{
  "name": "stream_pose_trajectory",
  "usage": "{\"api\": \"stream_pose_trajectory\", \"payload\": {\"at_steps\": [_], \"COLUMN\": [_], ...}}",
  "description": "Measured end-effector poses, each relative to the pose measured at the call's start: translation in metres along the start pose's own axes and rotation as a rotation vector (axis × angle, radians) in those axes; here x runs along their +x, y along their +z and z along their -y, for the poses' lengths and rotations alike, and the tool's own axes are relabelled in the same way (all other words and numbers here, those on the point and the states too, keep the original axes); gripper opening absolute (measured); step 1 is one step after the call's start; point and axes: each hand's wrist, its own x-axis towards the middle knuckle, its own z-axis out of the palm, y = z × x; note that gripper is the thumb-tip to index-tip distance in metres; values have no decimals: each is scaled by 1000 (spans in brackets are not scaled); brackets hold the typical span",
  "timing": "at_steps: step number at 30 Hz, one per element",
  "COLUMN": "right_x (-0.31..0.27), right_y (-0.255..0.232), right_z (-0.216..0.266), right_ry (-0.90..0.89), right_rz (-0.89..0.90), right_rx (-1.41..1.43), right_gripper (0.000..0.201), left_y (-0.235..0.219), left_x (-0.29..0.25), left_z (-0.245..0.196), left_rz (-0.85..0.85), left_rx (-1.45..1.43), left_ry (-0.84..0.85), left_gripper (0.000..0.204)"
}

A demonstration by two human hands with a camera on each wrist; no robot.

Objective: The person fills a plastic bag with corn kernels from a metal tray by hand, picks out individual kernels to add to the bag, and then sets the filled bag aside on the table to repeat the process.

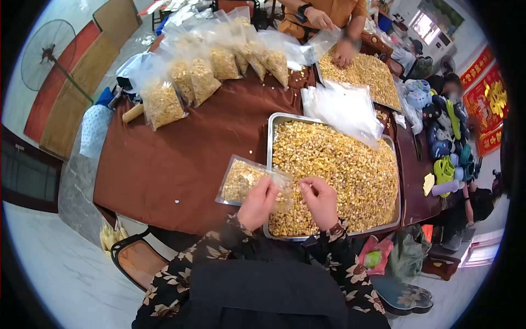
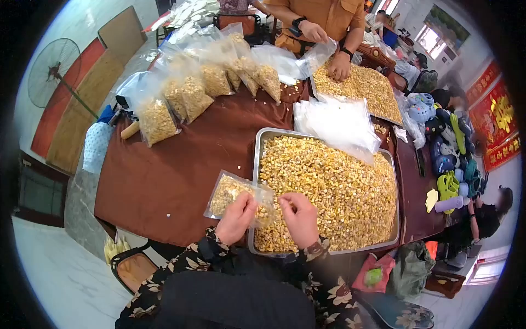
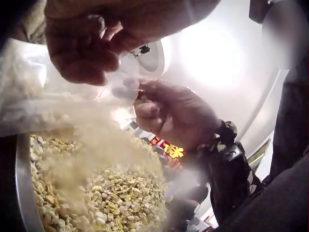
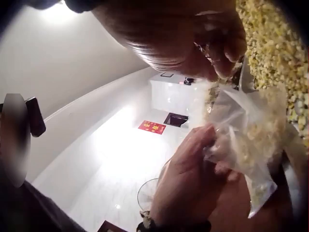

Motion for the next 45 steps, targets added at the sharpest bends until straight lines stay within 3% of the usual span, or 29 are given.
{"api": "stream_pose_trajectory", "payload": {"at_steps": [3,5,6,7,9,10,15,17,18,19,21,24,30,35,37,38,42,45], "right_x": [15,19,17,15,10,14,3,-1,-3,-3,-3,4,3,6,9,15,26,24], "right_y": [-2,7,16,18,21,30,40,39,39,39,40,21,-28,-26,-17,-10,-2,11], "right_z": [-35,-70,-69,-67,-57,-73,-84,-89,-81,-84,-87,-76,-49,-11,1,-9,-8,-17], "right_ry": [5,-305,-338,-335,-220,-240,-264,-403,-375,-375,-198,-100,-139,-64,83,-35,-91,-116], "right_rz": [-81,110,118,114,298,322,433,527,553,552,491,495,236,265,334,315,245,173], "right_rx": [-52,-455,-483,-484,-630,-622,-719,-657,-637,-637,-482,-526,-251,-66,70,60,-131,-98], "right_gripper": [17,18,24,24,36,48,52,52,55,55,42,31,25,25,24,23,32,29], "left_y": [2,3,3,3,5,4,2,4,4,5,5,6,13,18,19,19,16,16], "left_x": [6,4,3,4,4,4,4,5,5,5,5,5,8,12,13,14,12,12], "left_z": [3,3,3,3,4,5,9,13,12,11,10,13,13,6,10,11,11,7], "left_rz": [-4,-37,-32,-39,-46,-54,-68,-59,-57,-54,-52,-58,-28,34,34,35,66,57], "left_rx": [-83,-83,-81,-87,-94,-83,-70,-97,-96,-91,-86,-78,-108,-175,-174,-172,-247,-253], "left_ry": [5,45,42,52,61,73,87,95,93,89,85,97,89,17,36,54,12,29], "left_gripper": [17,17,17,16,16,16,17,18,18,17,17,17,17,16,16,16,15,16]}}
